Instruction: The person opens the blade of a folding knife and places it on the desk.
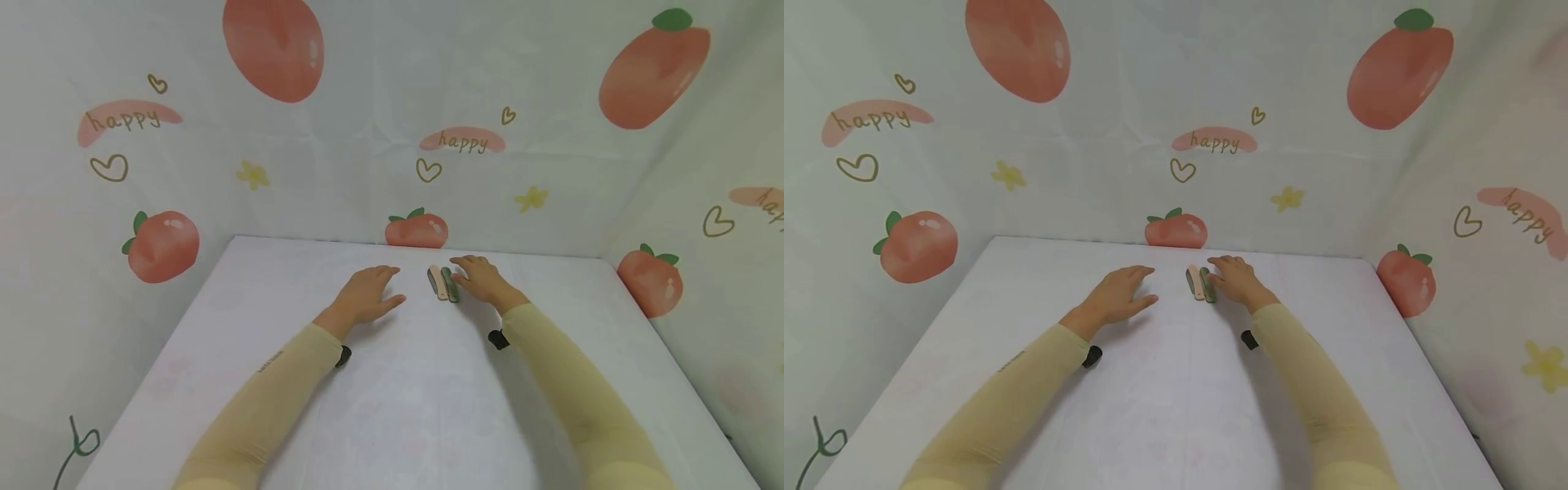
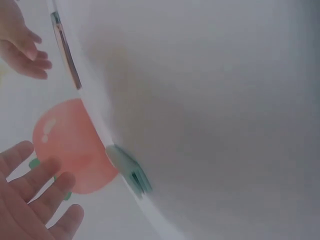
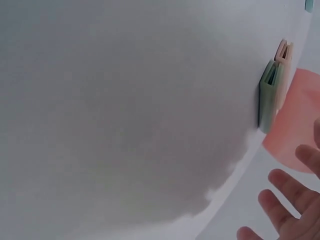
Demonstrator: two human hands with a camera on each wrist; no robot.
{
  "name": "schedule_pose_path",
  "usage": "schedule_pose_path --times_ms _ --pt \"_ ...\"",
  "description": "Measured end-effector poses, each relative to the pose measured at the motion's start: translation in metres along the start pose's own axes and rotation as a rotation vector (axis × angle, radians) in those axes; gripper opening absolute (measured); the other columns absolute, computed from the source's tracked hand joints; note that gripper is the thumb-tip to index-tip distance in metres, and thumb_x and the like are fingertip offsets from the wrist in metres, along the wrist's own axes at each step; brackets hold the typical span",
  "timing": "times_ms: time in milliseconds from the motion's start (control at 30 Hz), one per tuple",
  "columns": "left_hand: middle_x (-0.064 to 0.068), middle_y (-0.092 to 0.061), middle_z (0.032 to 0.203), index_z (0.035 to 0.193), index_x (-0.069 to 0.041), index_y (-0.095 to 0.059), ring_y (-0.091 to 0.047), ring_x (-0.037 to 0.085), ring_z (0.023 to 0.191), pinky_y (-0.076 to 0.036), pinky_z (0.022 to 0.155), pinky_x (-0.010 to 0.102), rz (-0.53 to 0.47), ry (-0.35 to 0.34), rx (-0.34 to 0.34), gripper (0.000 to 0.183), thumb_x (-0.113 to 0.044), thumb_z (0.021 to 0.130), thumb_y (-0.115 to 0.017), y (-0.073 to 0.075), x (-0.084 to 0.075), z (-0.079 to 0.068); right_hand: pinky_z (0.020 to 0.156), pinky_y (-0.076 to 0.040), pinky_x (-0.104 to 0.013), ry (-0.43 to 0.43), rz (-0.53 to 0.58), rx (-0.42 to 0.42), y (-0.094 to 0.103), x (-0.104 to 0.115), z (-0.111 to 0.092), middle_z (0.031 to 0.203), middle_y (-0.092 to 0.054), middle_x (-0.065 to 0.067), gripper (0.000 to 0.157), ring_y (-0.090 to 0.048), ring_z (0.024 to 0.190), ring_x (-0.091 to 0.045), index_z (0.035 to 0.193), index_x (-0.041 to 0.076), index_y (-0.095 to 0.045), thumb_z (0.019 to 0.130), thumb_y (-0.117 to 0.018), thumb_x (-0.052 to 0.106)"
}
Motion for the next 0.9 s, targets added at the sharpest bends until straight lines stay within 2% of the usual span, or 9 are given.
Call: schedule_pose_path --times_ms 200,300,467,633,767,900 --pt "0.009 -0.045 0.152 0.152 -0.012 -0.039 -0.041 0.028 0.140 -0.032 0.115 0.043 -0.030 0.032 0.034 0.067 -0.053 0.101 -0.051 -0.003 -0.007 0.005 0.107 -0.031 -0.064 -0.035 0.012 0.037 -0.009 0.001 0.013 0.144 -0.048 -0.025 0.046 -0.039 0.133 -0.047 0.146 0.005 -0.048 0.105 -0.054 0.025" --pt "0.008 -0.046 0.152 0.151 -0.011 -0.041 -0.042 0.028 0.140 -0.033 0.114 0.044 -0.063 0.048 0.044 0.065 -0.052 0.101 -0.052 -0.004 -0.011 0.007 0.105 -0.035 -0.062 -0.054 -0.019 0.063 -0.014 0.001 0.018 0.140 -0.050 -0.025 0.045 -0.043 0.129 -0.045 0.145 0.006 -0.050 0.104 -0.055 0.025" --pt "0.008 -0.049 0.149 0.145 -0.010 -0.049 -0.045 0.027 0.137 -0.035 0.112 0.044 -0.094 0.060 0.050 0.058 -0.049 0.102 -0.052 -0.007 -0.016 0.009 0.101 -0.041 -0.057 -0.135 -0.034 0.128 -0.021 0.000 0.022 0.133 -0.053 -0.024 0.049 -0.050 0.122 -0.040 0.147 0.007 -0.046 0.105 -0.053 0.030" --pt "0.009 -0.052 0.146 0.141 -0.008 -0.052 -0.047 0.028 0.135 -0.036 0.112 0.042 -0.121 0.054 0.035 0.054 -0.045 0.103 -0.052 -0.009 -0.022 0.011 0.101 -0.043 -0.051 -0.240 0.095 0.181 -0.019 0.002 0.020 0.132 -0.056 -0.025 0.049 -0.056 0.113 -0.034 0.144 0.004 -0.041 0.104 -0.054 0.028" --pt "0.009 -0.054 0.144 0.141 -0.008 -0.053 -0.049 0.027 0.134 -0.036 0.112 0.041 -0.135 0.061 0.031 0.052 -0.044 0.103 -0.052 -0.010 -0.027 0.011 0.094 -0.046 -0.046 -0.326 0.162 0.207 -0.015 0.006 0.017 0.129 -0.058 -0.022 0.044 -0.056 0.103 -0.029 0.136 0.001 -0.045 0.101 -0.060 0.024" --pt "0.007 -0.056 0.143 0.142 -0.009 -0.053 -0.051 0.025 0.133 -0.037 0.111 0.039 -0.138 0.080 0.025 0.052 -0.044 0.103 -0.052 -0.012 -0.030 0.012 0.084 -0.049 -0.037 -0.387 0.214 0.199 -0.014 0.008 0.015 0.122 -0.060 -0.020 0.043 -0.058 0.096 -0.026 0.128 -0.003 -0.050 0.096 -0.067 0.020"
Point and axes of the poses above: each hand's wrist, its own z-axis towards the middle knuckle, its own y-axis out of the back of the hand, x = y × z, the point moved 4 cm from there along z, towards the middle knuckle
